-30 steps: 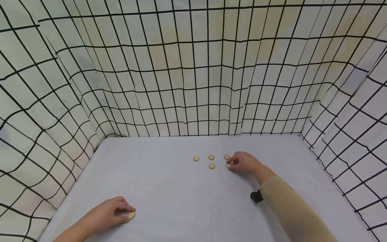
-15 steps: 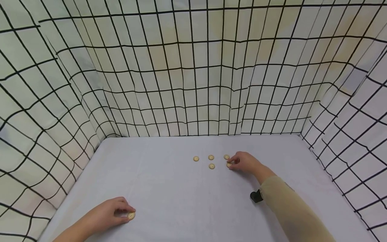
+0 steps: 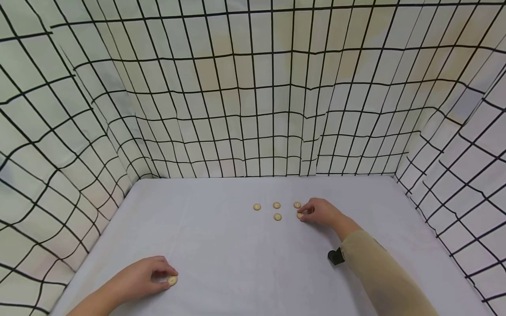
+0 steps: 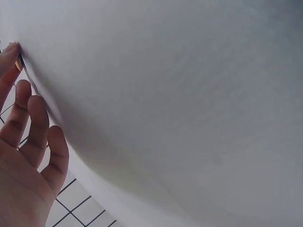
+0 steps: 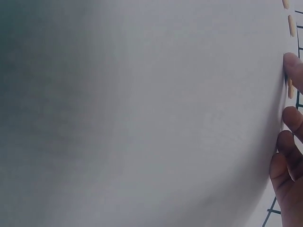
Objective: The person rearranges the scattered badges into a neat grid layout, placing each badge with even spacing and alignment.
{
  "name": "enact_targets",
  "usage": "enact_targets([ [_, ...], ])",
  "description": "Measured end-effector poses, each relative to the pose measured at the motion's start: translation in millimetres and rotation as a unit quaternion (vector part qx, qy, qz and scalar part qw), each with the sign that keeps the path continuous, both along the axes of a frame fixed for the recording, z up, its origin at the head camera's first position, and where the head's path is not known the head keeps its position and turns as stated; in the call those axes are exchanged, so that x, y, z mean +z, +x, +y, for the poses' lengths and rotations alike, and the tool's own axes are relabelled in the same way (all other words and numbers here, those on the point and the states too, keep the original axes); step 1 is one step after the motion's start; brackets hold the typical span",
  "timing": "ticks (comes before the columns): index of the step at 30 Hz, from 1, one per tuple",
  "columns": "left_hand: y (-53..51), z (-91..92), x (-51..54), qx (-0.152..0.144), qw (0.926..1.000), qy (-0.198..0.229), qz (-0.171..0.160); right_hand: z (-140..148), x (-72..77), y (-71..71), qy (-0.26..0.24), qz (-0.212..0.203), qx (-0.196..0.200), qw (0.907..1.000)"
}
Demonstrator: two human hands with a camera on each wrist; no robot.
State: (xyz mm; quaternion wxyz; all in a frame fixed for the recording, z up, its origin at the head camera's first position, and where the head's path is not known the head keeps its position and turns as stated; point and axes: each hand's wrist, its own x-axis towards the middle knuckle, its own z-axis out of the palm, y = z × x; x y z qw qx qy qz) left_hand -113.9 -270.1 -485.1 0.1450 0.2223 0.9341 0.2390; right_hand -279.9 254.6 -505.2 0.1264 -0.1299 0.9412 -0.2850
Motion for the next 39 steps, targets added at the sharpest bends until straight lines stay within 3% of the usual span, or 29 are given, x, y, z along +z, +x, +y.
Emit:
enact_targets([
  [7,-4.7,7.1,2.1,-0.002,0.9997,0.012,0.019,2,-1.0,-0.7,0.000,0.003,0.002,1.0000],
  [14,-22.0,25.6,10.0,0.013,0.9993,-0.020,0.029,0,0.4,-0.6,-0.003,0.002,0.003,1.0000],
  [20,-48.6,51.9,10.9,0.023,0.9990,-0.034,0.017,-1,2.8,-0.2,-0.002,0.000,0.002,1.0000],
  [29,-93.5,95.9,7.6,0.051,0.9983,-0.005,-0.026,0,-0.5,-1.3,0.000,-0.001,0.008,1.0000],
  [34,-116.4,125.8,8.6,0.035,0.9981,0.028,-0.042,2,-1.4,-0.9,0.005,-0.003,0.003,1.0000],
  [39,-134.1,156.5,9.3,0.016,0.9992,0.015,-0.033,-2,3.3,1.0,-0.008,-0.009,-0.005,0.9999],
])
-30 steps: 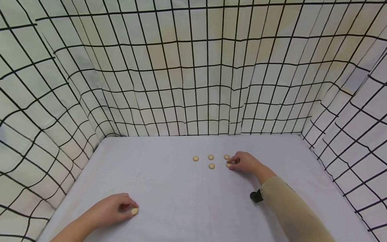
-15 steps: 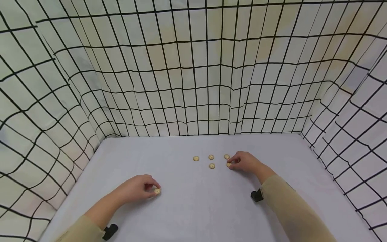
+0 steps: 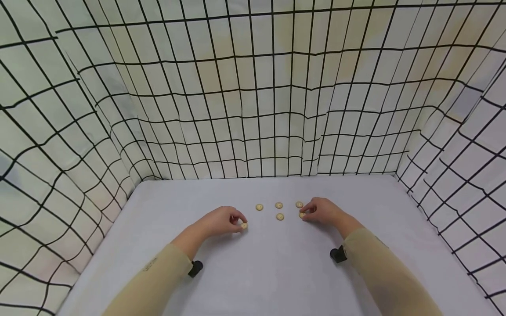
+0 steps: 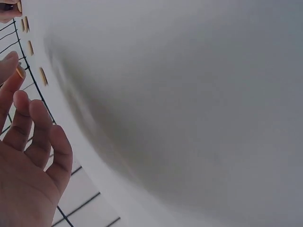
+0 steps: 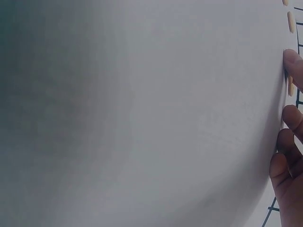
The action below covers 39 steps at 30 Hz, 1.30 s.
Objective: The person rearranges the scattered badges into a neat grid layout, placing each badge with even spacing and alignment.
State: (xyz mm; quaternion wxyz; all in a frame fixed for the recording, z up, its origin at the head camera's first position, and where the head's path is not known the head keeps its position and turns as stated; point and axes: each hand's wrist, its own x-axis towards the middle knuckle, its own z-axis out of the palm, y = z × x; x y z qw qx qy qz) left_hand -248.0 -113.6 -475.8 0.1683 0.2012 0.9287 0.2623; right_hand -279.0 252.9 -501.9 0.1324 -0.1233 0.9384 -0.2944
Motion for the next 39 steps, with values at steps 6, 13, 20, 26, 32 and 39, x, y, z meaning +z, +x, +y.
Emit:
enact_targets([
  [6,-13.5,28.1,-3.6,-0.013,0.9990,-0.038,0.021,-3,-1.1,1.6,-0.002,-0.006,-0.006,1.0000],
  [13,-23.4,41.7,-8.9,-0.001,0.9983,-0.051,0.028,-5,-1.6,1.0,-0.002,-0.005,-0.015,0.9999],
  [20,-30.4,46.5,-12.5,0.006,0.9979,-0.054,0.034,-3,-3.2,-1.3,0.005,0.000,-0.010,0.9999],
  [26,-32.0,47.8,-14.1,0.008,0.9988,-0.042,0.023,1,-3.5,-1.7,0.003,0.002,-0.010,0.9999],
  [32,-31.5,46.2,-16.9,0.017,0.9990,-0.034,0.024,2,-5.7,-2.6,0.008,-0.001,-0.012,0.9999],
  [39,-31.9,46.1,-17.3,0.027,0.9987,-0.035,0.026,2,-4.1,-1.5,0.003,0.003,-0.010,0.9999],
])
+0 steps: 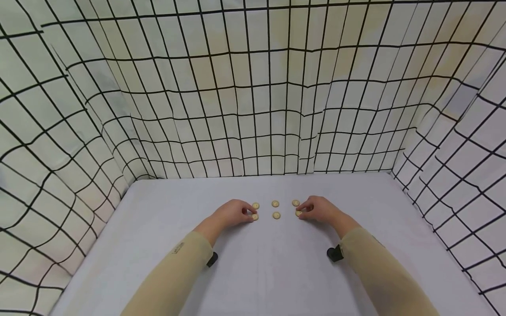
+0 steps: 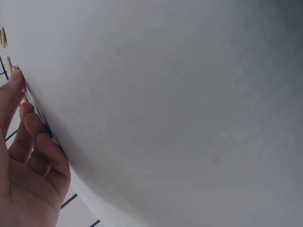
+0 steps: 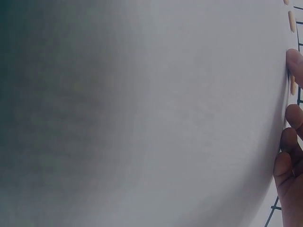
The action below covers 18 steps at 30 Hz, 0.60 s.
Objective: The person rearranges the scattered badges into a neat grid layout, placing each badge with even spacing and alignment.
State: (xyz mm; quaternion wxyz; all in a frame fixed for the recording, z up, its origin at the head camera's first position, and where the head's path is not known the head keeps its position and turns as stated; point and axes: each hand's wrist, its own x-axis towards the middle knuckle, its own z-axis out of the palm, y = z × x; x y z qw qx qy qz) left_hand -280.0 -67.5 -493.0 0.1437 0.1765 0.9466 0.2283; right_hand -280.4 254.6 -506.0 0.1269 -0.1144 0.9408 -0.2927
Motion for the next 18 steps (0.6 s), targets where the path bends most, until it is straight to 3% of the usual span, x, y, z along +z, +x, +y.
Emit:
enact_targets([
  [6,1.8,0.5,3.8,0.006,1.0000,0.001,-0.004,1.2,0.4,0.9,-0.002,0.006,0.010,0.9999],
  [18,-1.5,-0.7,-1.2,0.004,1.0000,0.004,-0.006,2.1,0.6,1.6,-0.004,0.006,0.008,0.9999],
])
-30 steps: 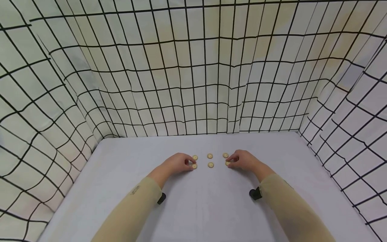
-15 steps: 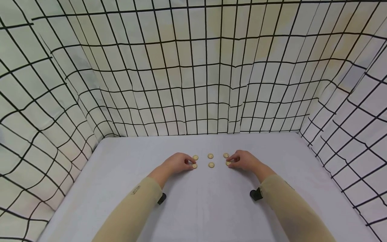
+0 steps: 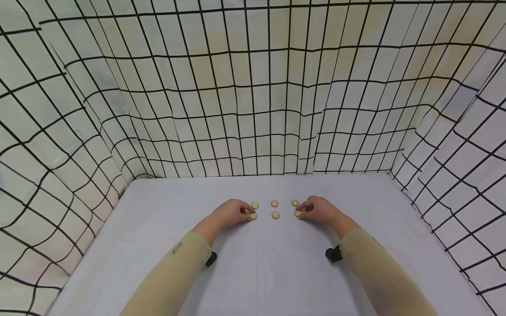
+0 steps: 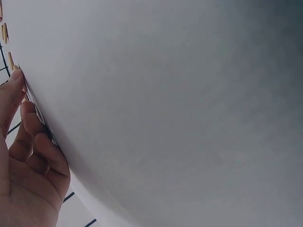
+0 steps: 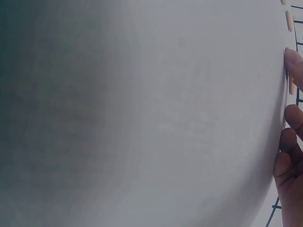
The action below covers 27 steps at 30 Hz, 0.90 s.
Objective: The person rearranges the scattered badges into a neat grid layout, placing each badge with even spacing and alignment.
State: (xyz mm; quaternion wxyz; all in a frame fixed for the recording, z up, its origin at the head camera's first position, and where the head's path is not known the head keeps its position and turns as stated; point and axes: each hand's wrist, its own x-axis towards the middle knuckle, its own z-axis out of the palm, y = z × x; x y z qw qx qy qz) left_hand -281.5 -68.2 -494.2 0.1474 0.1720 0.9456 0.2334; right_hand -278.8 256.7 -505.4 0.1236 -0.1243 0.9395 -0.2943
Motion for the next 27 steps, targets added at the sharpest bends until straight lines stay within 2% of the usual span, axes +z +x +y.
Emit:
enact_targets([
  [11,1.1,-4.1,-1.2,0.000,1.0000,0.007,0.003,-2,-0.8,-0.6,0.005,-0.007,-0.005,1.0000],
  [14,1.9,-5.5,2.1,0.006,0.9998,0.020,-0.004,-1,-1.0,0.4,0.011,-0.007,-0.014,0.9998],
  [19,4.5,-11.9,16.9,0.018,0.9988,0.045,-0.008,-2,3.3,8.3,0.019,0.004,-0.039,0.9990],
  [23,11.4,-21.6,31.8,0.010,0.9987,0.045,0.024,-5,4.6,18.2,0.030,0.039,-0.033,0.9982],
  [27,28.6,-33.5,42.4,-0.009,0.9975,0.013,0.069,-6,6.6,35.9,0.057,0.094,-0.007,0.9939],
])
